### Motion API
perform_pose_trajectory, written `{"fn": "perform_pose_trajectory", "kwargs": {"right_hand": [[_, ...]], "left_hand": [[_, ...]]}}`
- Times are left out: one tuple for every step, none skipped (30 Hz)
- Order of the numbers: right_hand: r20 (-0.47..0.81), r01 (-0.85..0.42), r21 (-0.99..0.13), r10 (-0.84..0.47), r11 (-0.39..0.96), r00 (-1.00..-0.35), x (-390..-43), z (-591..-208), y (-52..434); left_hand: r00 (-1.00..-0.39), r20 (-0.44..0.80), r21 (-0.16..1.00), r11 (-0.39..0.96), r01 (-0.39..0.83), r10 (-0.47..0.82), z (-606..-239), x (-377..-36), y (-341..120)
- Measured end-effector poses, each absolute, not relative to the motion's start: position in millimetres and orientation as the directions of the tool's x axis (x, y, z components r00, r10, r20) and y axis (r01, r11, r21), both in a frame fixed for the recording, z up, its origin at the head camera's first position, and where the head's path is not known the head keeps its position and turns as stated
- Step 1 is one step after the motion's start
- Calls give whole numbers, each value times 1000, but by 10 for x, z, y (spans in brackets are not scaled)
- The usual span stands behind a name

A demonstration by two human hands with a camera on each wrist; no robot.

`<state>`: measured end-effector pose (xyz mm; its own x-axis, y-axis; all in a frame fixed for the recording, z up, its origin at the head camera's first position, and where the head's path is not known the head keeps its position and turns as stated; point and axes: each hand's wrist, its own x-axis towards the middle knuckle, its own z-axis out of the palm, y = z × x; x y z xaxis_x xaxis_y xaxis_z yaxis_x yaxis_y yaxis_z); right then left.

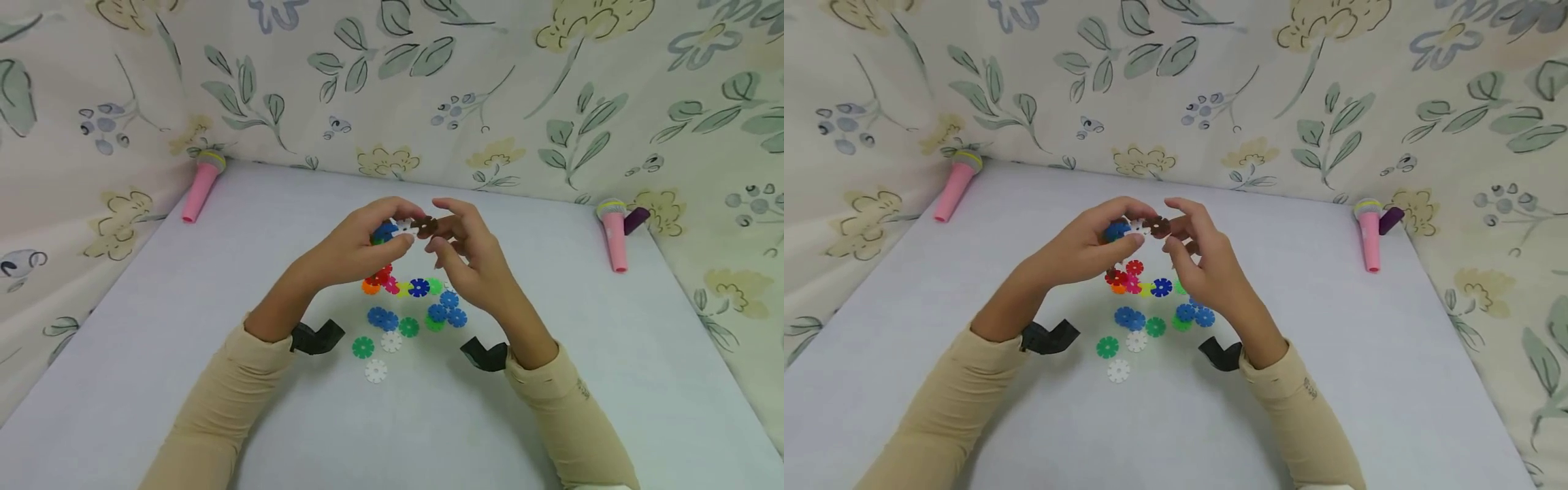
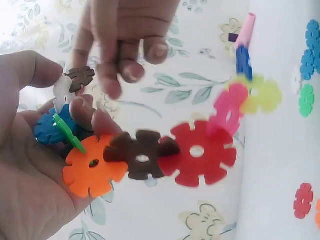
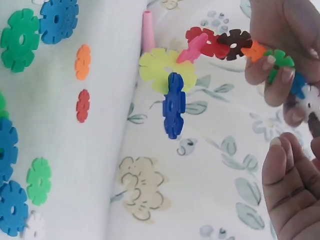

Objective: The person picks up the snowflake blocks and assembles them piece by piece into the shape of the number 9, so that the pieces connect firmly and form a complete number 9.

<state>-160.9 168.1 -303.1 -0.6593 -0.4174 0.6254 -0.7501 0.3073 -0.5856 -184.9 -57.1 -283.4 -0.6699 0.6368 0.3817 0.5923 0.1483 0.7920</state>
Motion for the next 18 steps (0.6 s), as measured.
{"fn": "perform_pose_trajectory", "kwargs": {"right_hand": [[607, -731, -605, -410, 316, -680, -1635, -3060, 1696], [580, -703, -629, -403, 331, -708, -1664, -3096, 1710], [540, -668, -656, -400, 352, -741, -1691, -3135, 1721], [489, -630, -679, -410, 376, -770, -1726, -3180, 1721], [423, -587, -700, -426, 407, -800, -1758, -3223, 1714], [346, -543, -713, -451, 444, -823, -1792, -3267, 1696], [267, -509, -715, -486, 478, -832, -1826, -3309, 1670], [186, -480, -708, -520, 517, -834, -1860, -3352, 1638], [106, -457, -696, -550, 554, -828, -1895, -3390, 1598], [37, -443, -681, -577, 583, -816, -1931, -3426, 1555], [-22, -435, -663, -597, 609, -802, -1967, -3460, 1510], [-61, -446, -640, -620, 626, -782, -2007, -3500, 1467], [-93, -454, -621, -635, 639, -767, -2039, -3530, 1425], [-116, -467, -601, -649, 649, -752, -2067, -3558, 1383], [-129, -485, -583, -664, 651, -736, -2094, -3581, 1340], [-140, -505, -563, -678, 654, -722, -2113, -3596, 1296], [-150, -529, -540, -693, 655, -706, -2129, -3610, 1250], [-157, -551, -516, -706, 655, -691, -2141, -3622, 1205]], "left_hand": [[-670, 391, 784, 153, 602, 632, -2830, -1851, -568], [-673, 395, 783, 153, 603, 626, -2824, -1852, -570], [-678, 399, 780, 160, 605, 618, -2818, -1855, -574], [-685, 404, 779, 165, 605, 607, -2812, -1856, -588], [-689, 412, 774, 170, 610, 596, -2806, -1859, -603], [-693, 419, 771, 173, 613, 587, -2794, -1859, -618], [-694, 428, 766, 175, 619, 579, -2783, -1861, -631], [-695, 435, 762, 177, 623, 573, -2773, -1863, -643], [-693, 444, 759, 173, 628, 568, -2763, -1864, -655], [-690, 453, 754, 170, 634, 564, -2755, -1867, -665], [-688, 460, 751, 167, 639, 561, -2750, -1868, -674], [-686, 465, 751, 162, 640, 559, -2746, -1867, -681], [-685, 469, 752, 155, 641, 557, -2746, -1868, -687], [-684, 472, 753, 149, 641, 557, -2745, -1867, -694], [-683, 474, 754, 144, 640, 556, -2746, -1866, -699], [-681, 476, 753, 142, 642, 556, -2748, -1868, -706], [-681, 477, 753, 141, 642, 556, -2747, -1866, -713], [-679, 477, 754, 138, 642, 558, -2743, -1869, -718]]}}
